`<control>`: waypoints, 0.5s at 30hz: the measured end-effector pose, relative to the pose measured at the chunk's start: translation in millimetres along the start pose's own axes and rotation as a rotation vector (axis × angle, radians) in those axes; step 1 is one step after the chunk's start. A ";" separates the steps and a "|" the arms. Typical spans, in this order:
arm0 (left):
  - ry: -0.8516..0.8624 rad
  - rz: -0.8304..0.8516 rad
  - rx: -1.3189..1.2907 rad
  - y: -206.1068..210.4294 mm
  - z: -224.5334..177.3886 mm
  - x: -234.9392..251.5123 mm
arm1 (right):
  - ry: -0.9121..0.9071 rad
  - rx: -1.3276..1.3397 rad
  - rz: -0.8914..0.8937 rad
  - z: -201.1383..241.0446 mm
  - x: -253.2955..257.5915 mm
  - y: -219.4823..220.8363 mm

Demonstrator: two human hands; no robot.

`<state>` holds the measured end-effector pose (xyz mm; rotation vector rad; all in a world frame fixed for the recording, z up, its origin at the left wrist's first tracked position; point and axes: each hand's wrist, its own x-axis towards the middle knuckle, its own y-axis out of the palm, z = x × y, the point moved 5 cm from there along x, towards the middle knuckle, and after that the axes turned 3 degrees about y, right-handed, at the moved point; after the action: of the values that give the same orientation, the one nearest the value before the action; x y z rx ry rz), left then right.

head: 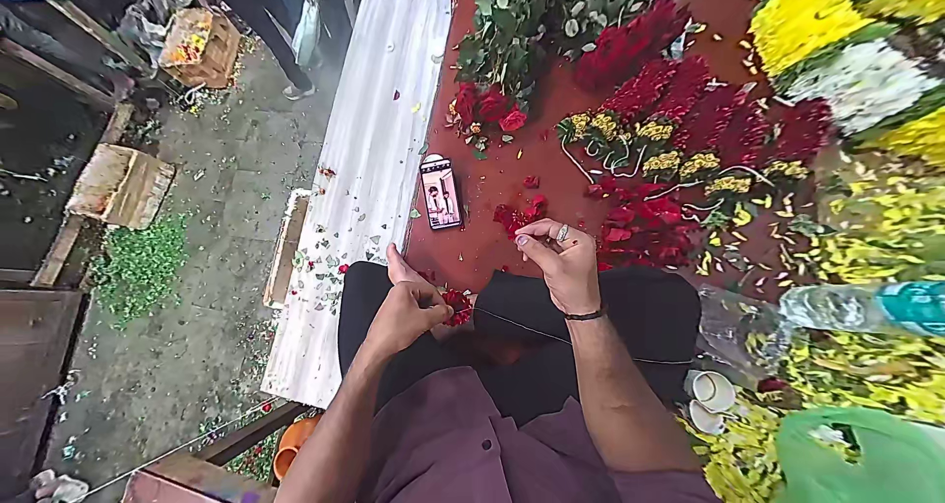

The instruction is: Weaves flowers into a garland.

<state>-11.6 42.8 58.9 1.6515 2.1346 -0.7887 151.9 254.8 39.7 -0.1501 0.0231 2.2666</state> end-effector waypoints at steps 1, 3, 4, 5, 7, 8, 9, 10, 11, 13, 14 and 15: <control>-0.005 -0.009 0.007 -0.2 0.1 0.6 | -0.005 -0.004 -0.014 0.5 -0.6 1.1; -0.015 -0.030 0.021 -0.5 0.6 1.7 | -0.007 0.007 -0.049 0.3 -2.2 3.0; -0.024 -0.037 0.027 -0.9 0.9 2.2 | -0.005 0.020 -0.054 0.3 -3.1 4.0; -0.031 -0.046 0.030 -1.1 0.9 2.6 | -0.003 0.034 -0.049 0.7 -4.0 5.2; -0.046 -0.070 0.033 -1.5 0.2 3.8 | 0.017 0.077 -0.027 4.3 -6.7 8.3; -0.048 -0.084 0.032 -1.8 -0.4 4.4 | 0.043 0.106 -0.015 6.8 -9.5 10.4; -0.044 -0.095 0.039 -1.8 -0.1 4.9 | 0.083 0.140 0.001 9.5 -14.1 13.6; -0.033 -0.105 0.048 -1.5 1.9 5.4 | 0.130 0.186 0.024 11.3 -20.4 18.0; -0.025 -0.114 0.049 -1.5 4.4 6.1 | 0.176 0.220 0.060 12.1 -27.4 23.4; -0.008 -0.113 0.031 -0.9 7.7 8.1 | 0.261 0.237 0.142 9.2 -43.0 36.3; 0.002 -0.101 0.020 -0.4 7.2 9.5 | 0.302 0.238 0.176 5.4 -50.4 43.2; 0.007 -0.089 0.011 0.9 6.1 10.7 | 0.339 0.234 0.192 0.5 -57.1 50.0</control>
<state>-14.1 47.6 47.8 1.5764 2.2252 -0.8230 150.1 179.1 45.1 -0.4204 0.4981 2.3818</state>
